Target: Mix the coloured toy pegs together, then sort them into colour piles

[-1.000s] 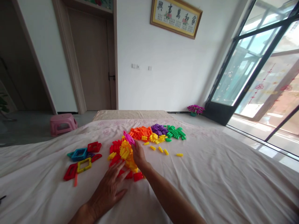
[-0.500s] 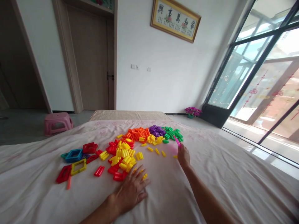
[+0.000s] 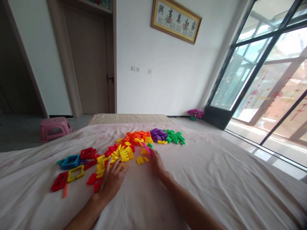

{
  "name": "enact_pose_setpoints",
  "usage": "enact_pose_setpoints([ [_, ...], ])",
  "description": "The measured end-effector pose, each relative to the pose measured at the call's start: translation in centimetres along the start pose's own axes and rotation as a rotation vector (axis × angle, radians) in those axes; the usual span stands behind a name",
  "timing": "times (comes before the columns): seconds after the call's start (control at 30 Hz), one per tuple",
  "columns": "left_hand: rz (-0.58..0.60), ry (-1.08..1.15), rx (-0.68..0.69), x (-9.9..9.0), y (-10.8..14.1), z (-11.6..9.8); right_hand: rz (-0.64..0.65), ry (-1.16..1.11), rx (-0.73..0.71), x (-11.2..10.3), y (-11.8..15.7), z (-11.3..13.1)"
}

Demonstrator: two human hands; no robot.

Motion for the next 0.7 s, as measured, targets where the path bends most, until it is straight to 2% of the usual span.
enact_pose_setpoints([
  [0.1,-0.037,-0.001,-0.028,-0.2,0.1,0.8,0.131,-0.123,-0.118,2.5,0.3,3.9],
  [0.13,-0.043,0.004,-0.032,-0.3,0.1,0.9,0.14,-0.146,-0.138,2.5,0.2,4.5],
  [0.2,-0.049,0.013,-0.03,-0.2,0.2,1.0,0.088,-0.167,-0.142,1.3,-0.7,4.4],
  [0.3,-0.055,0.019,-0.023,0.1,0.4,1.1,-0.103,-0.114,-0.065,-3.9,-3.0,0.4],
  [0.4,-0.075,0.018,-0.017,0.5,0.5,1.2,-0.298,0.094,0.115,-11.6,-4.9,-6.3],
  [0.47,-0.091,0.013,-0.007,0.8,0.6,1.3,-0.356,0.363,0.302,-17.1,-5.5,-10.9],
  [0.53,-0.108,-0.001,0.003,1.1,0.6,1.3,-0.381,0.448,0.389,-21.5,-6.0,-14.3],
  [0.6,-0.131,-0.025,0.006,1.4,0.7,1.4,-0.381,0.514,0.468,-24.8,-6.2,-17.1],
  [0.7,-0.175,-0.065,0.012,1.8,0.7,1.5,-0.339,0.597,0.551,-27.2,-6.3,-20.2],
])
Point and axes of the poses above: each hand's wrist, its own y-axis away from the middle knuckle, its own x-axis out of the palm, z = x × y, the point moved 9 cm from there along -y, towards the middle knuckle, and after that the axes turned 5 degrees about -x, right-handed, at the moved point
